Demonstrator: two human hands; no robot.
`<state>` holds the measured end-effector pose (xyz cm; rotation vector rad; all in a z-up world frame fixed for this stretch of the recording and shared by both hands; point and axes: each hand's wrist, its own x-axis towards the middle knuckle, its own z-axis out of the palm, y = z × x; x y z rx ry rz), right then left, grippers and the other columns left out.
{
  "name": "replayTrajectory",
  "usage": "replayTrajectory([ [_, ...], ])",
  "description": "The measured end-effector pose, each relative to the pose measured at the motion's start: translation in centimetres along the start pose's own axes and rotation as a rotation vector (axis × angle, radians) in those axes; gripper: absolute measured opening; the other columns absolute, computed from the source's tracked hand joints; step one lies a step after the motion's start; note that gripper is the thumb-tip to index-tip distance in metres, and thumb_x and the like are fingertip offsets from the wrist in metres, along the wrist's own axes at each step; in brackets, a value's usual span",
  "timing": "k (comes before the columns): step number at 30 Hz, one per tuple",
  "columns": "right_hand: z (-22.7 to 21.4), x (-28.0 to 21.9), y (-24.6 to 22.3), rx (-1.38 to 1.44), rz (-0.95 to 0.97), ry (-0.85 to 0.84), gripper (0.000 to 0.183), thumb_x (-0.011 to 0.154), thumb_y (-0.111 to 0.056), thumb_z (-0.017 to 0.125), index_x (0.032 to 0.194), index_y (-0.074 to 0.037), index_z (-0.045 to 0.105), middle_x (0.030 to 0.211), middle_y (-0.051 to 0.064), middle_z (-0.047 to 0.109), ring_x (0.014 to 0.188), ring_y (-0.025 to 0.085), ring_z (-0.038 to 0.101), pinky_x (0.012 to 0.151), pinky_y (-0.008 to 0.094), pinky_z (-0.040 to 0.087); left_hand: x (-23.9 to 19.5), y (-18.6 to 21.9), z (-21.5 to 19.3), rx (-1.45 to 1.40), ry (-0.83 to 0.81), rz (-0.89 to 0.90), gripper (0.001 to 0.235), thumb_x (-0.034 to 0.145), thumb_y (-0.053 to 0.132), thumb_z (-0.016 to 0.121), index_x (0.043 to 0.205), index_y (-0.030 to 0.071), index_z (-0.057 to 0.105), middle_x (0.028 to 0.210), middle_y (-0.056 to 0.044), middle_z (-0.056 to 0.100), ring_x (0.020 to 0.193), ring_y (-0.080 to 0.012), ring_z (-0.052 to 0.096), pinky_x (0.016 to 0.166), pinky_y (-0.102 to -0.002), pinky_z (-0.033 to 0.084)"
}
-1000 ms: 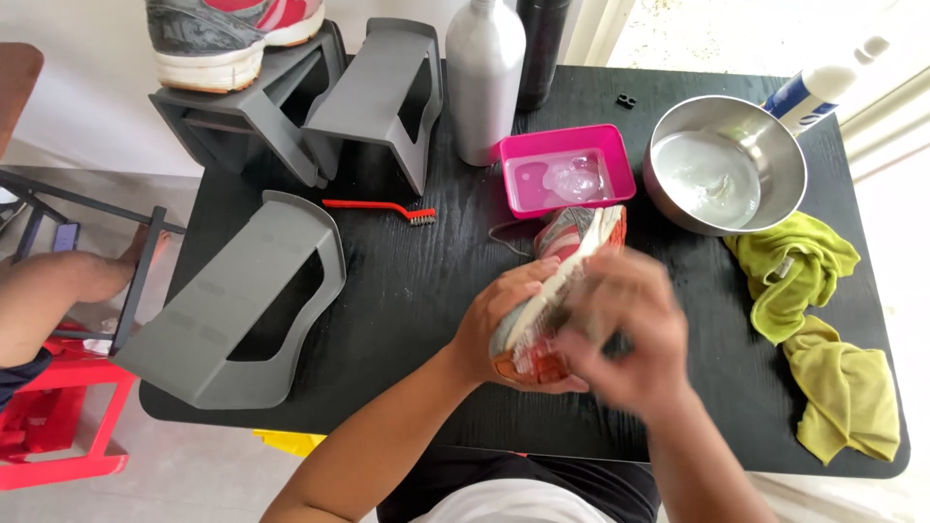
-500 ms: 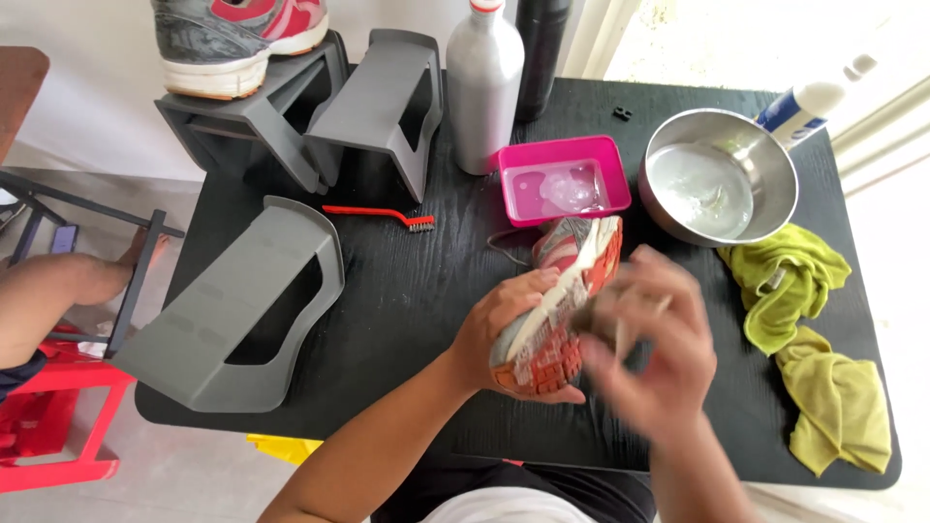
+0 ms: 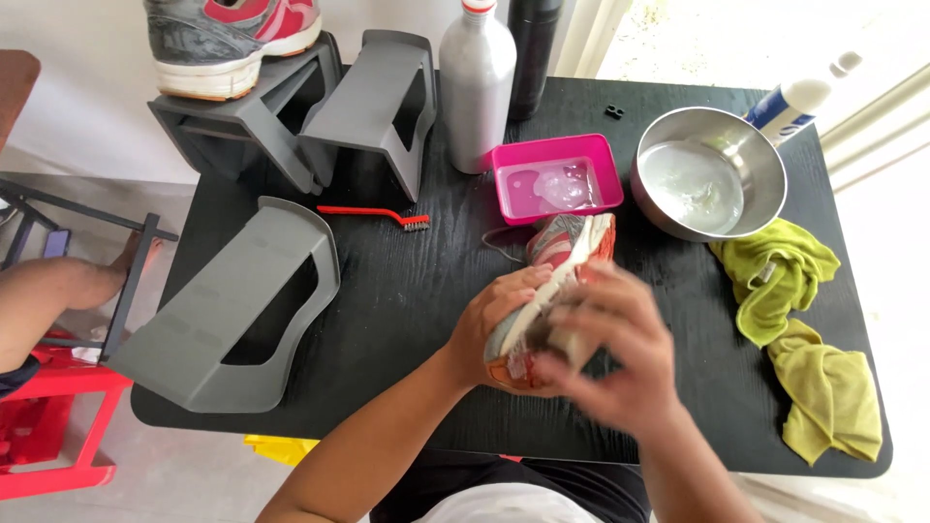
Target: The person scrubs the sole and sides of a red and white sneaker using a brush dipped in soapy water. They repeatedly dip the brush into a metal bowl and a pink container while cleaning the shoe on a black table.
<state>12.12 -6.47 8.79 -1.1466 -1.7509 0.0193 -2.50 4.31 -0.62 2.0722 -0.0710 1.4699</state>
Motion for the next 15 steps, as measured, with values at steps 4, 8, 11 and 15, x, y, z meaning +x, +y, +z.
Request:
replayTrajectory([
  [4,-0.7,0.6,0.2,-0.100,0.154,0.131,0.036,0.083,-0.025,0.081,0.110,-0.004,0.069,0.120,0.018,0.063,0.125,0.038,0.061,0.117,0.056,0.050,1.0,0.7,-0.1,0.024,0.062,-0.013,0.107,0.069,0.051,0.095,0.144,0.006,0.033,0.140,-0.018,0.051,0.134,-0.0368,0.059,0.120,-0.050,0.053],
  [8,-0.7,-1.0,0.3,0.105,0.016,-0.007,0.043,0.078,-0.043,0.080,0.105,-0.011,0.071,0.119,0.016,0.066,0.128,0.039,0.061,0.116,0.055,0.051,0.0,0.3,-0.2,-0.027,-0.033,-0.012,0.076,0.095,0.056,0.067,0.142,0.005,0.036,0.145,-0.023,0.049,0.137,-0.0419,0.057,0.121,-0.059,0.050],
  [11,-0.3,-0.6,1.1,-0.039,0.124,0.016,0.041,0.082,-0.030,0.082,0.115,-0.009,0.070,0.127,0.013,0.064,0.131,0.036,0.059,0.121,0.057,0.046,0.6,0.3,-0.1,-0.003,0.052,-0.020,0.104,0.069,0.051,0.093,0.143,0.006,0.035,0.136,-0.018,0.054,0.132,-0.0368,0.060,0.120,-0.054,0.053],
  [15,-0.9,-0.4,0.7,-0.171,0.165,0.175,0.037,0.083,-0.015,0.085,0.114,-0.002,0.069,0.123,0.018,0.063,0.129,0.042,0.061,0.115,0.055,0.052,1.0,0.8,-0.3,0.028,0.068,-0.025,0.108,0.069,0.052,0.095,0.146,0.008,0.034,0.142,-0.016,0.052,0.137,-0.0324,0.058,0.122,-0.047,0.051],
])
